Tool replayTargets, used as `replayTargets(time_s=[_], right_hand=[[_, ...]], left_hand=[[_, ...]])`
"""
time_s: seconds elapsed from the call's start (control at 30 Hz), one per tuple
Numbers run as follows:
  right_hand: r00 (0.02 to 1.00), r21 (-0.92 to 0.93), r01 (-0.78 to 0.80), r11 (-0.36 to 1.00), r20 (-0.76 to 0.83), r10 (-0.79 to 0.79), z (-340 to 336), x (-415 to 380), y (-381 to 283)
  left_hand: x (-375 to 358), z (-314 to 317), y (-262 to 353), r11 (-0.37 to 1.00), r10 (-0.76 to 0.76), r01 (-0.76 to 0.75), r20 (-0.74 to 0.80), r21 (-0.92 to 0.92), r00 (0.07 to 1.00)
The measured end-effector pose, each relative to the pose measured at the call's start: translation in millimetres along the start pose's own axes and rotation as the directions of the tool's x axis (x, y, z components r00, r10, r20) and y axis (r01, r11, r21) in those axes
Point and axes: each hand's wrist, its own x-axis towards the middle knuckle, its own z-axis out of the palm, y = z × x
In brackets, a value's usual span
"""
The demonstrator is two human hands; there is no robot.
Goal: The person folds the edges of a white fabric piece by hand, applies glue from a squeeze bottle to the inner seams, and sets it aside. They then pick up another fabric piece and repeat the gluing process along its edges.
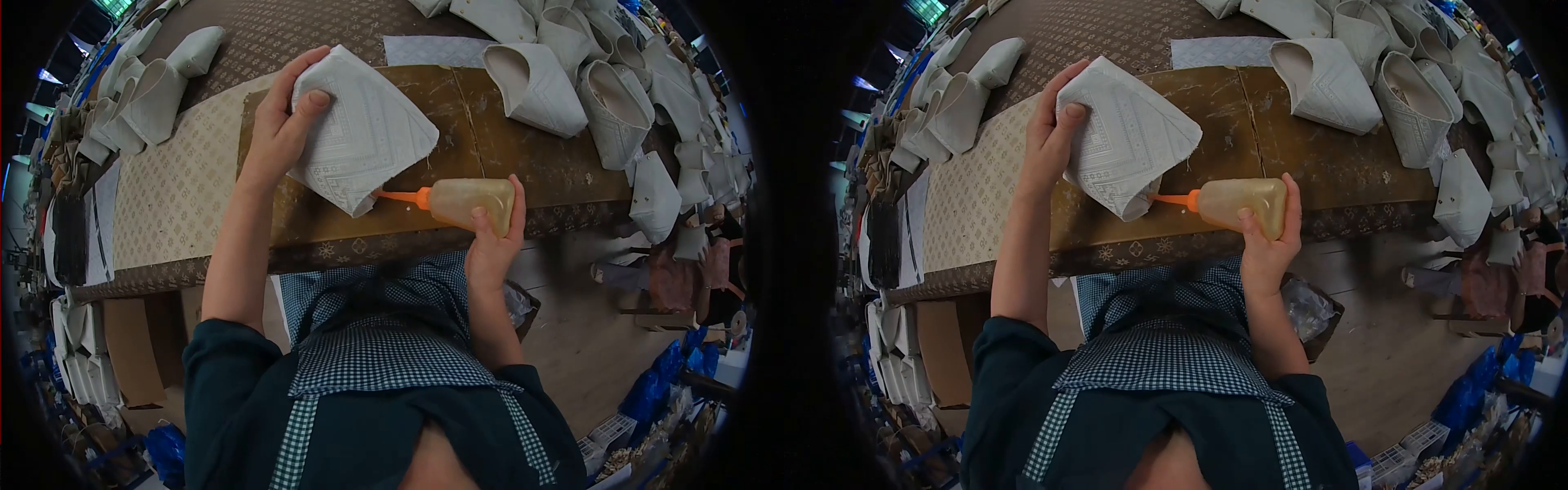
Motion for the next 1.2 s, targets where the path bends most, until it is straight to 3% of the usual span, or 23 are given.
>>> replayTargets(time_s=[0.37,0.57,0.67,0.77,0.87,0.9,1.0,1.1,1.2], right_hand=[[0.995,0.166,-0.098,0.981,0.030,0.094,0,-17,-2],[0.997,0.120,-0.072,0.990,0.007,0.071,0,-15,-3],[0.994,0.197,-0.098,0.976,0.073,0.085,-1,-16,-2],[0.996,0.279,-0.090,0.956,0.000,0.094,6,-12,-7],[0.999,0.016,0.035,0.999,0.016,-0.035,5,-6,-6],[1.000,0.015,0.027,1.000,0.013,-0.027,4,-5,-5],[1.000,0.028,-0.021,0.999,0.018,0.021,1,-3,-10],[0.997,0.217,-0.072,0.974,0.045,0.064,5,4,-12],[0.998,0.240,-0.015,0.971,0.062,0.000,3,15,-12]], left_hand=[[0,-3,13,0.996,-0.070,0.067,0.069,0.051,0.995],[-1,-7,17,0.997,-0.075,0.074,0.092,0.016,0.993],[-3,-10,18,0.998,-0.061,0.062,0.086,-0.005,0.994],[-5,-12,18,0.999,-0.046,0.048,0.074,-0.027,0.996],[-8,-16,20,0.998,-0.038,0.041,0.078,-0.042,0.996],[-8,-19,21,0.998,-0.034,0.037,0.083,-0.043,0.996],[-13,-26,21,0.995,-0.036,0.038,0.026,-0.093,0.999],[-21,-47,14,0.999,0.018,-0.021,-0.110,-0.029,0.994],[-39,-83,8,1.000,-0.015,0.007,-0.401,-0.022,0.916]])
